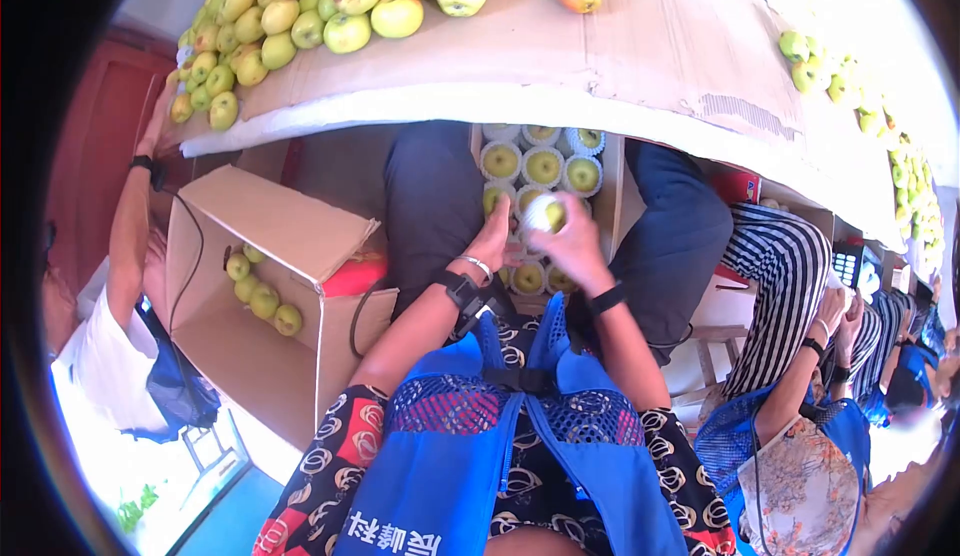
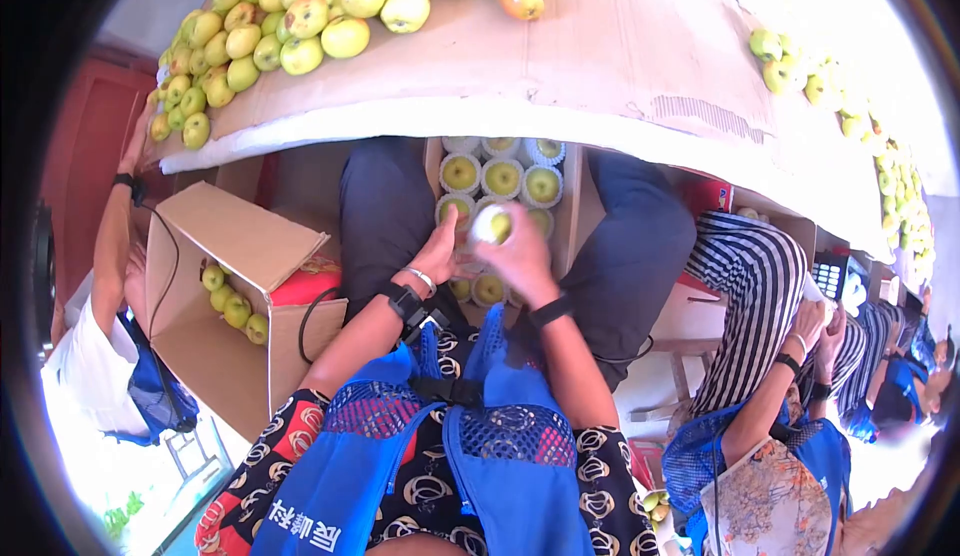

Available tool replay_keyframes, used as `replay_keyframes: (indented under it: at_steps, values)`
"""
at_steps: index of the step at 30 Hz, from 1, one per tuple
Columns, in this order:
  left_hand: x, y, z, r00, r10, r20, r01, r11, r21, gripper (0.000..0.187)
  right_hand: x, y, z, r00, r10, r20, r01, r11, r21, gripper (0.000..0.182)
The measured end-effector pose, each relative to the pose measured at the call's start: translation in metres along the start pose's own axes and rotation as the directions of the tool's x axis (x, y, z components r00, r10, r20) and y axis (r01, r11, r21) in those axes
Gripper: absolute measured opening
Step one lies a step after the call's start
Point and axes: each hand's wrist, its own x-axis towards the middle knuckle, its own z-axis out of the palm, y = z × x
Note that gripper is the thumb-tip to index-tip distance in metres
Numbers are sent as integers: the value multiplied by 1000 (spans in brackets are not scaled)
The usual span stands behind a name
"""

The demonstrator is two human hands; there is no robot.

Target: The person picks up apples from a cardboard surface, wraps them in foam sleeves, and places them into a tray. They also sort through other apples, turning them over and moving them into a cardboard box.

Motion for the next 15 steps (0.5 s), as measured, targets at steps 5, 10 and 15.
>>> replay_keyframes:
  at_steps: [5,10,15]
  values:
    - [8,-3,-7,991,109,81,-104,992,-68,72,53,41,-32,935,339,102,-228,797,-559,78]
    - [2,0,-8,986,103,134,-93,992,-81,65,58,56,-6,858,497,133,-296,688,-662,77]
    - [0,1,-10,972,115,203,-104,992,-66,59,60,81,7,847,527,67,-372,680,-632,77]
